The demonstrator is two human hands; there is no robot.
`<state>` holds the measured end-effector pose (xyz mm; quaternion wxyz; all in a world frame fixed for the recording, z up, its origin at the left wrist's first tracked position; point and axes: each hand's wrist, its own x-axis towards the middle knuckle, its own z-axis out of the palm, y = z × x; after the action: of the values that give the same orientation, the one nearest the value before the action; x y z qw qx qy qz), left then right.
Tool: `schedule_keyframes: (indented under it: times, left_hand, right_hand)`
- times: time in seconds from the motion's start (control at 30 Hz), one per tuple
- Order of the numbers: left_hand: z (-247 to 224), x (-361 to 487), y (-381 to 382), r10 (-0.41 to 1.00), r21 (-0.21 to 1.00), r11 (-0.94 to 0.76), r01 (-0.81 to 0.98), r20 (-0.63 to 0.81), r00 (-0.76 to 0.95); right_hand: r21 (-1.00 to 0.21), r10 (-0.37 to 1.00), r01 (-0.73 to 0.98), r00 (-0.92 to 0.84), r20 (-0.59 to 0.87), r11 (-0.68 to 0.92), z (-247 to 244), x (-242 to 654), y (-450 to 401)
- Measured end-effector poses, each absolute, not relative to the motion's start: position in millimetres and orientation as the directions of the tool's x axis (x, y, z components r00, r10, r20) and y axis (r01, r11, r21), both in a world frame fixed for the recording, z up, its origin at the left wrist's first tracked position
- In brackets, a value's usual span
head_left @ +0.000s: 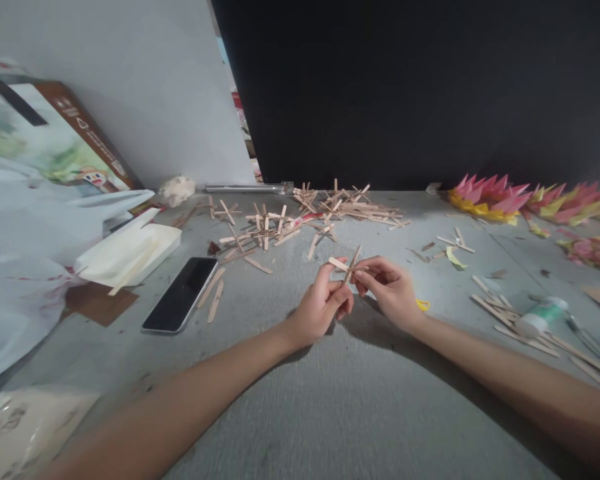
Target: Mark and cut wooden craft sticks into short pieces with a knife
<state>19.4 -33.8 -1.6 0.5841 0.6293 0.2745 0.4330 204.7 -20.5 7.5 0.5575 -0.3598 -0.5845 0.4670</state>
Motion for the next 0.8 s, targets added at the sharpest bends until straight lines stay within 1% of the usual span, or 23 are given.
schedule_keyframes:
  times: [0.1,0.33,0.47,0.63,0.7,0.8]
  left_hand:
    - [-2,20,-33,0.843,0.969,-0.163,-0.186,0.235,0.484]
    - [-6,19,-31,0.839,0.968,-0.176,-0.180,0.244,0.487]
    - [-3,19,-31,0.866,0.980,-0.159,-0.122,0.198,0.459]
    - [4,21,-29,0.915,0.990,-0.135,-0.050,0.144,0.378]
    - [5,21,-27,0.934,0.992,-0.120,-0.044,0.128,0.333]
    - [4,22,-25,0.954,0.994,-0.096,-0.044,0.105,0.281]
  right_hand:
    - [-0.951,0.944,-0.116,-0.134,0.301,0.286,7,206,-19]
    - [-0.961,0.947,-0.121,-0.178,0.267,0.248,4,207,-16]
    - [-0.964,0.948,-0.096,-0.180,0.263,0.249,0,205,-14]
    - [-0.953,0.932,-0.040,-0.199,0.303,0.301,-4,203,-11]
    - [-0.945,0.933,0.003,-0.160,0.323,0.327,-6,204,-10]
    - [-0.925,0.928,0.076,-0.035,0.370,0.371,-8,203,-8]
